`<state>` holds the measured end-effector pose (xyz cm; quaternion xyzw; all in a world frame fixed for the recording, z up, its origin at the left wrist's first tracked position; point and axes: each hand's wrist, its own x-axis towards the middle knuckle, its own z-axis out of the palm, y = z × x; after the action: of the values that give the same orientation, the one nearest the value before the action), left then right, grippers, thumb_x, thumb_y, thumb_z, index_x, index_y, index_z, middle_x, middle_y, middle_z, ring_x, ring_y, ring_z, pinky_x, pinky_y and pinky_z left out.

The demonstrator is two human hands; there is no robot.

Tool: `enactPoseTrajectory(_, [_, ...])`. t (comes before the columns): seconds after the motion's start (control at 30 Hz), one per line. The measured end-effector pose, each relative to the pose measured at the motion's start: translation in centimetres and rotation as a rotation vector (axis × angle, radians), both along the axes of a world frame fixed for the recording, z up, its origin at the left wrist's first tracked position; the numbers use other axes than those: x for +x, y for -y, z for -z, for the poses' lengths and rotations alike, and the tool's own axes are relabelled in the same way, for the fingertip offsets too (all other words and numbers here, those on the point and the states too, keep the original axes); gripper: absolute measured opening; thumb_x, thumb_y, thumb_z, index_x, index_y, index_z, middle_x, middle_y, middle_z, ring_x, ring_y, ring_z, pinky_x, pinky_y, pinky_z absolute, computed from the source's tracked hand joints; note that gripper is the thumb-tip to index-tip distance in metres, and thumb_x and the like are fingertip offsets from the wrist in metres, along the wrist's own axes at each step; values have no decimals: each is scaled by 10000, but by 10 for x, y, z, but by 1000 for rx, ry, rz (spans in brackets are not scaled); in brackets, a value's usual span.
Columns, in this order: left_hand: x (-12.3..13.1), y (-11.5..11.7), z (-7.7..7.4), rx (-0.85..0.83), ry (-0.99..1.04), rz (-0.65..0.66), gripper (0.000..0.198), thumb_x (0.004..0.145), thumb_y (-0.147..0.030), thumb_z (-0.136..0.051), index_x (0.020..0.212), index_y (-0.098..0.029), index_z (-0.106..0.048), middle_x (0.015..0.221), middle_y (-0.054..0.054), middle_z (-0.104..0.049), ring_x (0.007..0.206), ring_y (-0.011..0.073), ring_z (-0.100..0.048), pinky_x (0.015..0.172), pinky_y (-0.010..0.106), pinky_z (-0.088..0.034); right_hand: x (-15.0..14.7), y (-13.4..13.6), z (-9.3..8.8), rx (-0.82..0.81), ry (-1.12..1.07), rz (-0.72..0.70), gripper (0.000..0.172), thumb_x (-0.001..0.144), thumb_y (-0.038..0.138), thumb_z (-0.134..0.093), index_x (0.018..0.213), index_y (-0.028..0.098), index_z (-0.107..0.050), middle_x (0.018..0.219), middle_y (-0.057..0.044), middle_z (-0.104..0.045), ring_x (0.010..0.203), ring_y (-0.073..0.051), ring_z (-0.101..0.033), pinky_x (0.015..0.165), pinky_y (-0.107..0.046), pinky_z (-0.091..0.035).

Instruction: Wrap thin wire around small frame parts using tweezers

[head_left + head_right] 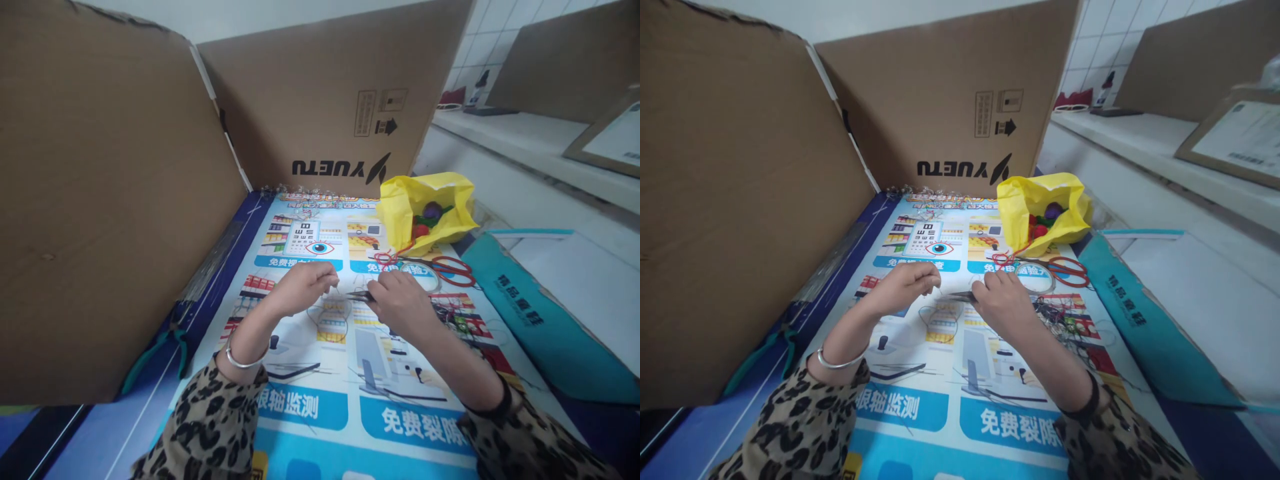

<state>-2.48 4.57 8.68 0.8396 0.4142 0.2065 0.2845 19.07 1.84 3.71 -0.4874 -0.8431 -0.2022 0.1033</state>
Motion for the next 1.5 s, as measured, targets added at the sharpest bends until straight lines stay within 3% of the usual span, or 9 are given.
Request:
enactPoseTrajectory(0.17, [1,-4,10,-310,195,22,208,805,-300,-439,707,-153,-548,606,-18,-524,573,88,-498,557,206,-390,2,2,0,177,10,-39,141,800,255,-478,735,192,-586,687,-58,-509,729,-200,-395,681,-341,-242])
enactPoseTrajectory(0.5, [7,-2,18,-666,366,47,223,773,-347,-512,703,-135,-506,533,-41,-498,415,56,-485,424,178,-343,5,3,2,208,-24,-74,186,837,265,-433,791,207,-604,691,-59,-502,732,-200,-366,693,-351,-236])
enactPoseTrajectory(1.17, [10,-1,22,-743,409,24,235,759,-362,-526,700,-137,-493,491,-55,-474,362,40,-432,375,159,-334,2,2,8,186,-70,-104,193,838,229,-438,691,202,-560,640,-39,-465,708,-183,-368,678,-332,-224])
enactPoseTrajectory(1.5, [14,0,28,-742,392,73,216,778,-346,-489,691,-150,-466,500,-54,-470,366,40,-421,374,157,-327,-4,6,8,200,-24,-123,202,845,246,-443,671,198,-532,637,-33,-457,699,-176,-357,676,-335,-217])
